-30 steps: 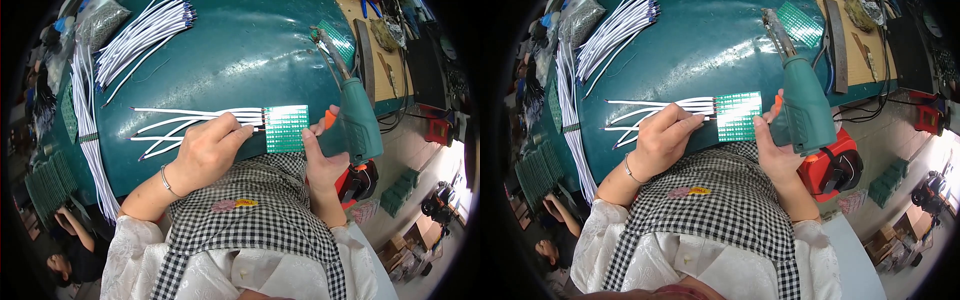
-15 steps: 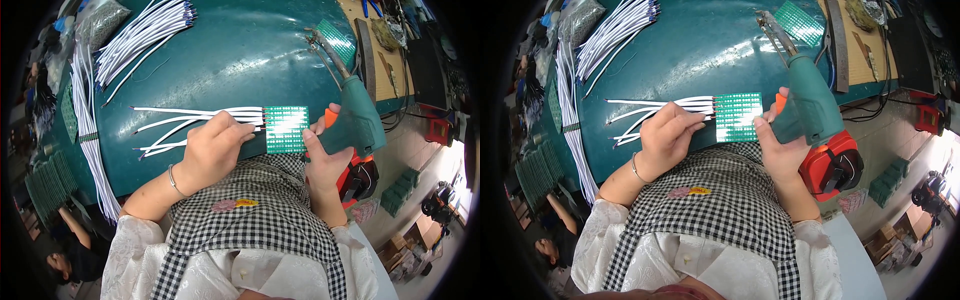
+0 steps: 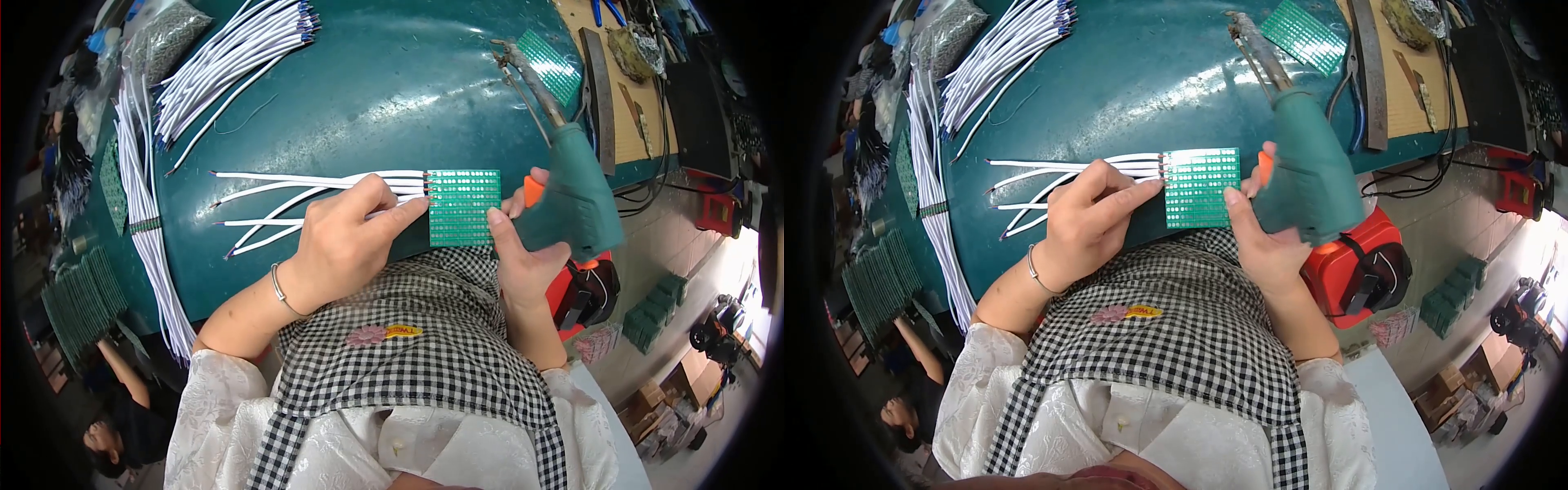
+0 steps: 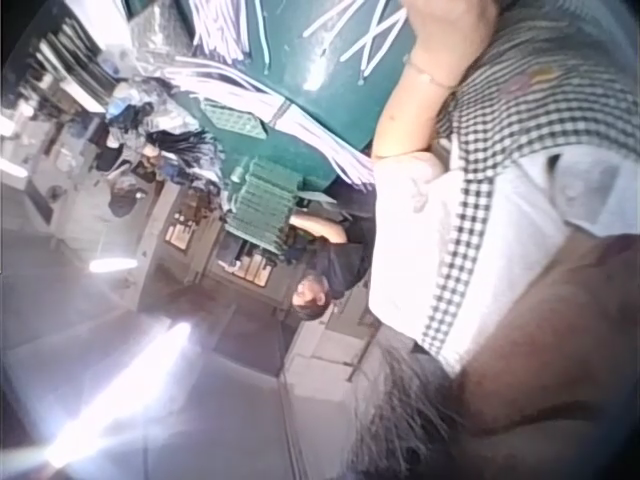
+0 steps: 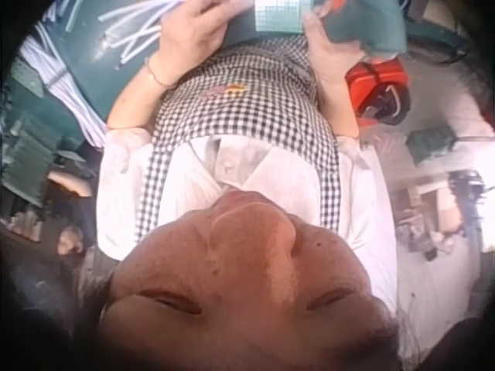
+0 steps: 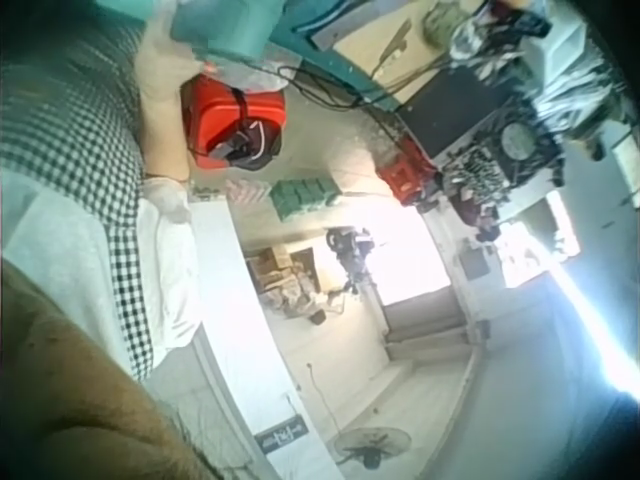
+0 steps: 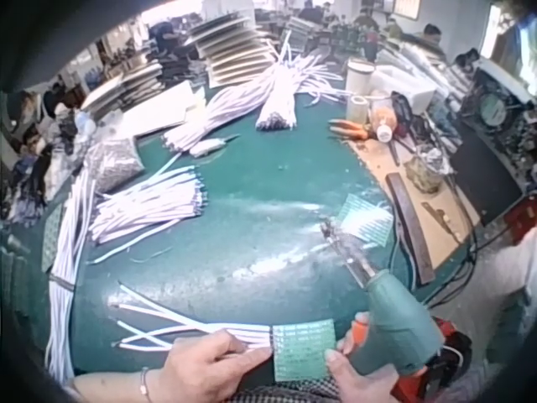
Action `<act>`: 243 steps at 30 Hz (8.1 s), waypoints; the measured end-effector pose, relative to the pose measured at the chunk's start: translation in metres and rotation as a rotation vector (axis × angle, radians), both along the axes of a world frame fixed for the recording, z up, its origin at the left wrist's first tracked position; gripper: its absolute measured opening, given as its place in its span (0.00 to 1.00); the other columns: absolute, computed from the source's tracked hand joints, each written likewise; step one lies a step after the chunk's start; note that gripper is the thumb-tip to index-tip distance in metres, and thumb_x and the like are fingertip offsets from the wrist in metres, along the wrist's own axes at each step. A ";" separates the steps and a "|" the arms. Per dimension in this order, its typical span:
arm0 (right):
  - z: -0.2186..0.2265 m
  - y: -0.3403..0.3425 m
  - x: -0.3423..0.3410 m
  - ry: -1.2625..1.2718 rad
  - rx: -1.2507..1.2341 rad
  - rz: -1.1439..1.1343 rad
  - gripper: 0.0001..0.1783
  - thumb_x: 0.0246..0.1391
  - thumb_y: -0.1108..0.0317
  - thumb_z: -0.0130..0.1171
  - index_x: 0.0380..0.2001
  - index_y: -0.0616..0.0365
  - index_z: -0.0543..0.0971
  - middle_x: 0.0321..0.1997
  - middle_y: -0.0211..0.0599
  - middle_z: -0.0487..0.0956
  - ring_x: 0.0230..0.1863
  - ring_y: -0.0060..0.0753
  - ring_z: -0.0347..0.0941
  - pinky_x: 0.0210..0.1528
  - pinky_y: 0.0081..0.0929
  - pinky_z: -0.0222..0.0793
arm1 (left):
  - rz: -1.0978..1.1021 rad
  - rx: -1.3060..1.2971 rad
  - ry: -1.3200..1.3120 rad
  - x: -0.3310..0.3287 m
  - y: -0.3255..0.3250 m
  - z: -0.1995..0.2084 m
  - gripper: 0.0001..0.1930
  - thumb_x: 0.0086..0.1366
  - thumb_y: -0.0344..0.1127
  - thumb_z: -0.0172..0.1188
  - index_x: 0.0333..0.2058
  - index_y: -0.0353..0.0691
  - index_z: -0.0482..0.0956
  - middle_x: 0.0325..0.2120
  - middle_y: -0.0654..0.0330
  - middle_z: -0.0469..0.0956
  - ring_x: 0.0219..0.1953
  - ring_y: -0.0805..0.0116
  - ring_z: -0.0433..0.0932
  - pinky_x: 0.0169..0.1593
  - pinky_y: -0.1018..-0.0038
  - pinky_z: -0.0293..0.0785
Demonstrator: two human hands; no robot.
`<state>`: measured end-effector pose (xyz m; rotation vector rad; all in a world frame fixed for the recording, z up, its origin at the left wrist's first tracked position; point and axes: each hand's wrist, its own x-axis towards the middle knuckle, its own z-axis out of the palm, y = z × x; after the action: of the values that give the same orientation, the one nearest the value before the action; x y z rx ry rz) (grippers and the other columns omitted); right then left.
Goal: Soldering or bonding bundles of wires to green printed circuit boards using a specialized handheld tool.
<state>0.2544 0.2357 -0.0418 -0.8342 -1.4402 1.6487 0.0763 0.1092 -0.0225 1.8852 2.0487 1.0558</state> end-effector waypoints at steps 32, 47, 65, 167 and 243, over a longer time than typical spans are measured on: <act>-0.007 0.015 -0.006 -0.065 0.145 -0.027 0.36 0.42 0.93 0.61 0.57 0.68 0.67 0.40 0.37 0.72 0.42 0.29 0.72 0.45 0.27 0.72 | 0.018 0.058 -0.046 0.002 0.008 -0.026 0.17 0.51 0.19 0.61 0.42 0.36 0.83 0.26 0.58 0.74 0.23 0.65 0.78 0.24 0.71 0.76; -0.012 0.020 0.003 0.074 0.190 0.165 0.36 0.45 0.93 0.57 0.59 0.61 0.64 0.36 0.35 0.69 0.41 0.30 0.72 0.44 0.29 0.71 | -0.022 0.131 -0.027 -0.002 0.010 -0.028 0.20 0.47 0.20 0.62 0.42 0.38 0.83 0.27 0.59 0.75 0.23 0.66 0.76 0.24 0.72 0.74; -0.001 -0.004 0.011 -0.291 0.365 0.181 0.31 0.53 0.85 0.62 0.60 0.67 0.65 0.53 0.42 0.72 0.57 0.34 0.69 0.62 0.33 0.65 | -0.020 -0.060 0.127 0.000 0.014 -0.021 0.22 0.46 0.19 0.60 0.43 0.40 0.85 0.28 0.60 0.74 0.24 0.66 0.76 0.26 0.72 0.74; -0.019 0.019 0.018 -0.148 0.340 0.223 0.31 0.53 0.86 0.61 0.61 0.69 0.65 0.57 0.45 0.72 0.55 0.37 0.72 0.61 0.45 0.71 | -0.036 -0.067 0.259 0.004 0.015 -0.018 0.16 0.51 0.28 0.59 0.41 0.36 0.80 0.28 0.61 0.70 0.27 0.68 0.75 0.27 0.72 0.73; -0.001 0.012 0.002 0.075 0.092 0.010 0.38 0.42 0.92 0.60 0.59 0.66 0.65 0.37 0.34 0.69 0.40 0.27 0.69 0.46 0.25 0.68 | -0.009 0.025 0.047 -0.003 0.006 0.001 0.13 0.48 0.25 0.62 0.35 0.40 0.86 0.24 0.63 0.75 0.24 0.68 0.76 0.25 0.72 0.72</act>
<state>0.2561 0.2473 -0.0423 -0.7074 -1.4589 1.5916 0.0734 0.1155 -0.0217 1.9479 2.0595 1.0490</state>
